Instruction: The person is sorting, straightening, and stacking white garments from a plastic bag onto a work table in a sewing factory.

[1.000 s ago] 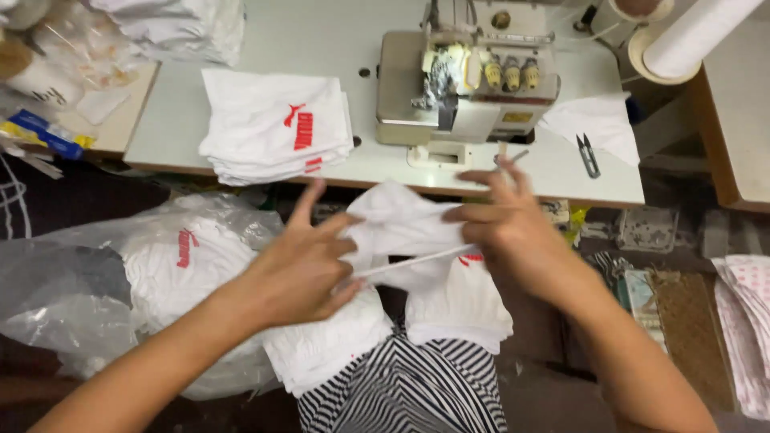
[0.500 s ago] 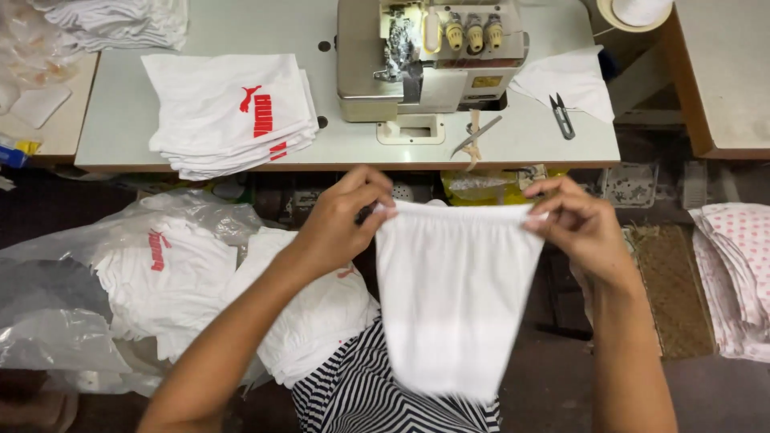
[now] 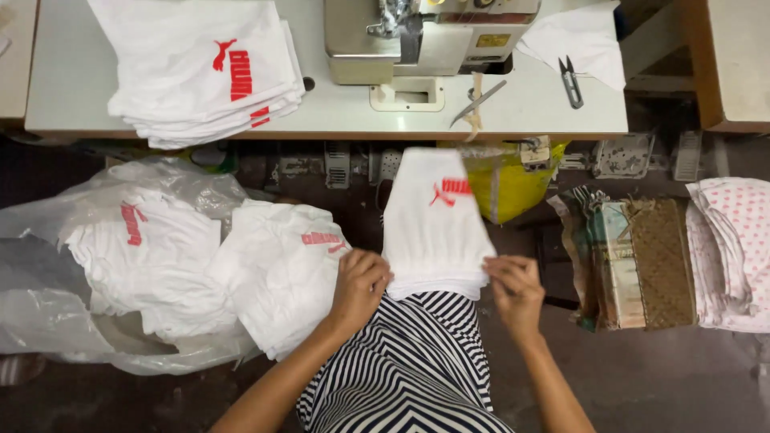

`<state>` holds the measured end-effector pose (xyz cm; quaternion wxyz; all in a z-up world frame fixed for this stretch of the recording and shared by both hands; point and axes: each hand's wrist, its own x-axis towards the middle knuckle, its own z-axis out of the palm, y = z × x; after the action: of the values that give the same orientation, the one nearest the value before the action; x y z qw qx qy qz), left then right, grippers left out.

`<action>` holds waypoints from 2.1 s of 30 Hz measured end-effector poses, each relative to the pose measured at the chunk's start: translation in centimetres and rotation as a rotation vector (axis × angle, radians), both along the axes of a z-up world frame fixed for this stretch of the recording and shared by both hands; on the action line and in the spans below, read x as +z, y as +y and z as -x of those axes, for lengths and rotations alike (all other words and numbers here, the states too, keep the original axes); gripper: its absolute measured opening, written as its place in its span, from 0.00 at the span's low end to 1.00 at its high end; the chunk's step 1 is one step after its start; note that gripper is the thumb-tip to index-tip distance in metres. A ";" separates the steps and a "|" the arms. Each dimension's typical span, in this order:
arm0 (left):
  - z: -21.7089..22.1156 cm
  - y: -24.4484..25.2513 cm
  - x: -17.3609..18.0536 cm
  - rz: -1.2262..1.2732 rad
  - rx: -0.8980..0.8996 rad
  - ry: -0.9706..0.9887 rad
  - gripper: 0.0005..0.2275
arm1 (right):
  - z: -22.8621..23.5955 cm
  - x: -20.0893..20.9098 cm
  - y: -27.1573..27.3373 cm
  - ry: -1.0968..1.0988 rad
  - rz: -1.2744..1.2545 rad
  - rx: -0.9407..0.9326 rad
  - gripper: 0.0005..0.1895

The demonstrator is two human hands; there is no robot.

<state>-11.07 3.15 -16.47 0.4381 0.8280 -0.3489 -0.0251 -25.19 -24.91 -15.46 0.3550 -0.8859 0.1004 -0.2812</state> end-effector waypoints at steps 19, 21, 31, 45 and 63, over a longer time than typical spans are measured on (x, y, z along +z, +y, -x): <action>2.3 17.8 -3.3 -0.601 0.200 0.483 0.09 | -13.5 -3.3 23.8 0.638 0.030 1.143 0.11; 2.2 17.2 -3.3 -0.729 0.104 0.383 0.09 | -14.2 -5.2 24.8 0.663 0.246 1.163 0.10; -3.7 15.1 2.5 -0.500 0.785 0.728 0.32 | -20.1 3.8 23.1 0.791 -0.283 0.857 0.09; -13.7 12.5 7.9 0.700 -1.419 1.149 0.08 | -20.3 14.9 11.2 0.863 -0.036 1.760 0.16; -11.2 3.7 26.7 -0.778 -0.345 -0.656 0.19 | -18.5 25.5 3.2 -0.019 0.756 0.752 0.10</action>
<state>0.12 6.84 10.19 -0.0434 0.8242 -0.5634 0.0359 -6.64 -21.71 10.02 0.0882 -0.9242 -0.3357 -0.1593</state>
